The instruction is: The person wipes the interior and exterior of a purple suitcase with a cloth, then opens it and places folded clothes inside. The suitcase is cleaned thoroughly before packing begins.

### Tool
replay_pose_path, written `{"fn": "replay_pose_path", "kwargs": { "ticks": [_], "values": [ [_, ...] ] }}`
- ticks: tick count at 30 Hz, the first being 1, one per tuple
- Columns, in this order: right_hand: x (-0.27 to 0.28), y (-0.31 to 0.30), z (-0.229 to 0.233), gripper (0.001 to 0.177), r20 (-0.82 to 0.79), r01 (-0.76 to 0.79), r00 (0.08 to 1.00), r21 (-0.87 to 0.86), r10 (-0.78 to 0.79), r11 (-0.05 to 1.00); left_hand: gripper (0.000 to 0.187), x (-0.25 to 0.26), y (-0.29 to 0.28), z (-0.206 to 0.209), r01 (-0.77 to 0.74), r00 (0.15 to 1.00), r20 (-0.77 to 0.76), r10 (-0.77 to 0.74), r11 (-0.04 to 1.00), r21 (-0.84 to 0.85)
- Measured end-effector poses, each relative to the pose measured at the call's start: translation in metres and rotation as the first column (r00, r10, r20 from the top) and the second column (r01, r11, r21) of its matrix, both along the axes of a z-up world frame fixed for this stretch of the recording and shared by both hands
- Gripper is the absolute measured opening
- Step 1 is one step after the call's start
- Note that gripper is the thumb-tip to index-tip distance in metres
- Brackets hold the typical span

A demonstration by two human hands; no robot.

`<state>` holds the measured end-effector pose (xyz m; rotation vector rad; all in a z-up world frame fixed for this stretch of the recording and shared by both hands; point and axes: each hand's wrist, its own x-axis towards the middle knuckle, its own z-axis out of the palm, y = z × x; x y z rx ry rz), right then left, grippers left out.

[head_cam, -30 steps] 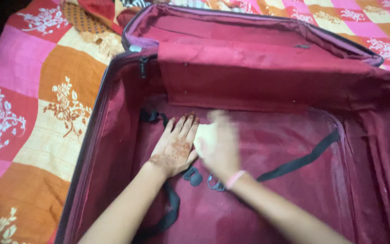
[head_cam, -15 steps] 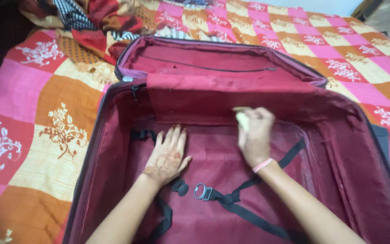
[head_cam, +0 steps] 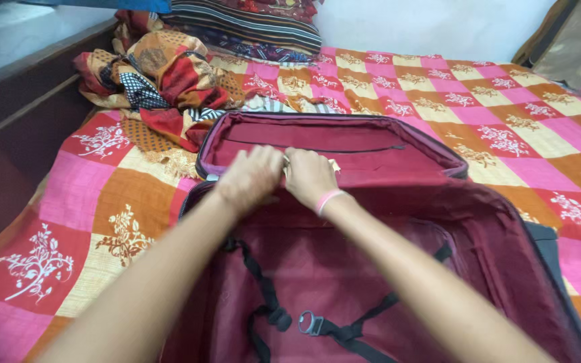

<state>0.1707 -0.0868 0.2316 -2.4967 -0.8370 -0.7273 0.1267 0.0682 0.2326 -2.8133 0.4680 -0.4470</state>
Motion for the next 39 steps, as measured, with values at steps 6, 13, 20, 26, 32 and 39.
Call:
{"fn": "replay_pose_path", "kwargs": {
  "ticks": [6, 13, 20, 26, 32, 39],
  "values": [
    [0.056, -0.087, 0.002, 0.026, -0.569, 0.060, 0.816, -0.095, -0.103, 0.994, 0.125, 0.040, 0.009, 0.032, -0.163, 0.893, -0.442, 0.088, 0.978, -0.134],
    [0.097, -0.248, 0.020, 0.032, -0.560, 0.490, 0.579, -0.342, -0.592, 0.802, 0.099, 0.029, 0.011, 0.008, -0.203, 0.921, -0.384, 0.069, 0.925, -0.322],
    [0.021, -0.092, 0.004, 0.023, 0.249, 0.305, 0.947, -0.505, -0.202, 0.807, 0.070, 0.036, -0.048, -0.005, -0.136, 0.980, -0.194, 0.049, 0.871, -0.472],
    [0.002, -0.054, -0.007, 0.038, -0.166, 0.269, 0.952, 0.060, -0.256, 0.961, 0.058, 0.022, -0.085, -0.020, -0.080, 0.990, 0.059, 0.131, 0.841, -0.536],
    [-0.010, -0.182, -0.008, 0.026, 0.395, 0.292, 0.894, -0.152, -0.213, 0.944, 0.053, 0.018, -0.126, -0.023, 0.095, 0.956, 0.291, 0.028, 0.912, -0.399],
    [-0.056, -0.338, -0.023, 0.036, 0.227, 0.599, 0.798, -0.199, -0.559, 0.775, 0.077, 0.021, -0.264, -0.030, 0.389, 0.891, 0.349, -0.290, 0.883, -0.261]
  ]
}}
